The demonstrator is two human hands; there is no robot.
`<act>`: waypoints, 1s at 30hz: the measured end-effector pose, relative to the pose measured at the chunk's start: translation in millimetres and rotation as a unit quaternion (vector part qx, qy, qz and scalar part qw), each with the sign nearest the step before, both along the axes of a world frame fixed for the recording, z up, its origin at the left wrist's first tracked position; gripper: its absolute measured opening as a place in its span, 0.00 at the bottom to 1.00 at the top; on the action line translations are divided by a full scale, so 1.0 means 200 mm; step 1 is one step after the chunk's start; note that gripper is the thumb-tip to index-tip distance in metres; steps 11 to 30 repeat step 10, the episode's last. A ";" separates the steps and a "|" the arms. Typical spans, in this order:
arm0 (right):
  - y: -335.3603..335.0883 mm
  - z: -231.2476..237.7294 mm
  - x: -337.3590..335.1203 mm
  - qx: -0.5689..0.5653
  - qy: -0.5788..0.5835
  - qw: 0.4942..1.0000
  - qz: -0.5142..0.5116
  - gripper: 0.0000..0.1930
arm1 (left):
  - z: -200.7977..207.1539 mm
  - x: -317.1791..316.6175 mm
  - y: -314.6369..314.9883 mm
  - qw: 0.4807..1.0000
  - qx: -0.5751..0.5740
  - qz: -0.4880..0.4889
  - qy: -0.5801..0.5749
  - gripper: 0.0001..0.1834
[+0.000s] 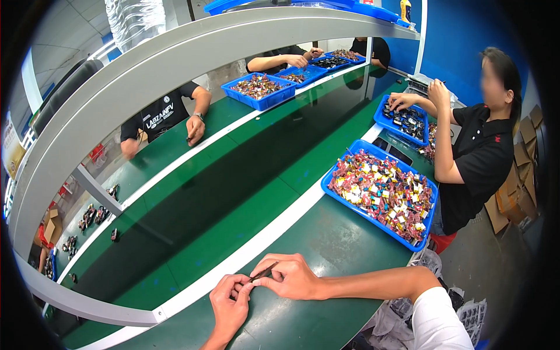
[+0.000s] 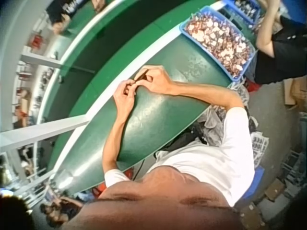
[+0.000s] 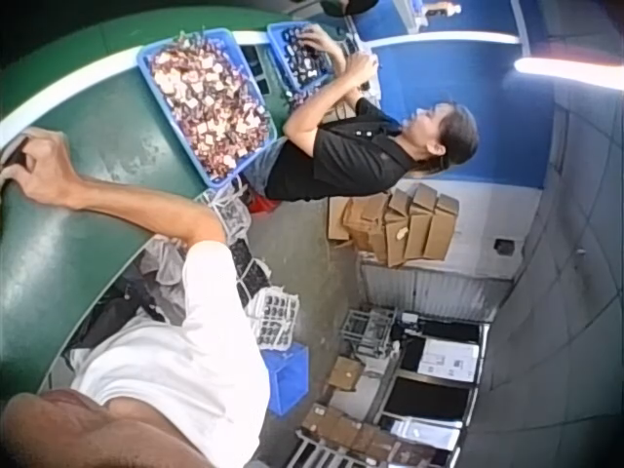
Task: Manually assemble and mark small decorative components on a factory production line.
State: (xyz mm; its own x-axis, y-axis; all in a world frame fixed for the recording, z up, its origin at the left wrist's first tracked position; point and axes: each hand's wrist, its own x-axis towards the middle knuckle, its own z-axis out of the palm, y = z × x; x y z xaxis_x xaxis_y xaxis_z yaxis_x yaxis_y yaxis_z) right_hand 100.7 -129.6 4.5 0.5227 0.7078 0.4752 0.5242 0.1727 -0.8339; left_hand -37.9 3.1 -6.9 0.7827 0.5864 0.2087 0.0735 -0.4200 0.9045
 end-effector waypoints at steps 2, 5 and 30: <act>0.00 0.01 0.00 0.002 -0.003 1.000 0.000 0.17 | 0.01 0.00 0.00 1.000 -0.003 0.000 -0.002 0.05; 0.00 0.00 0.00 0.013 -0.003 1.000 0.003 0.19 | 0.01 0.00 -0.01 1.000 -0.004 -0.001 -0.004 0.04; 0.00 -0.01 0.00 -0.005 0.001 1.000 0.001 0.20 | 0.01 0.00 -0.01 1.000 -0.001 -0.001 -0.001 0.04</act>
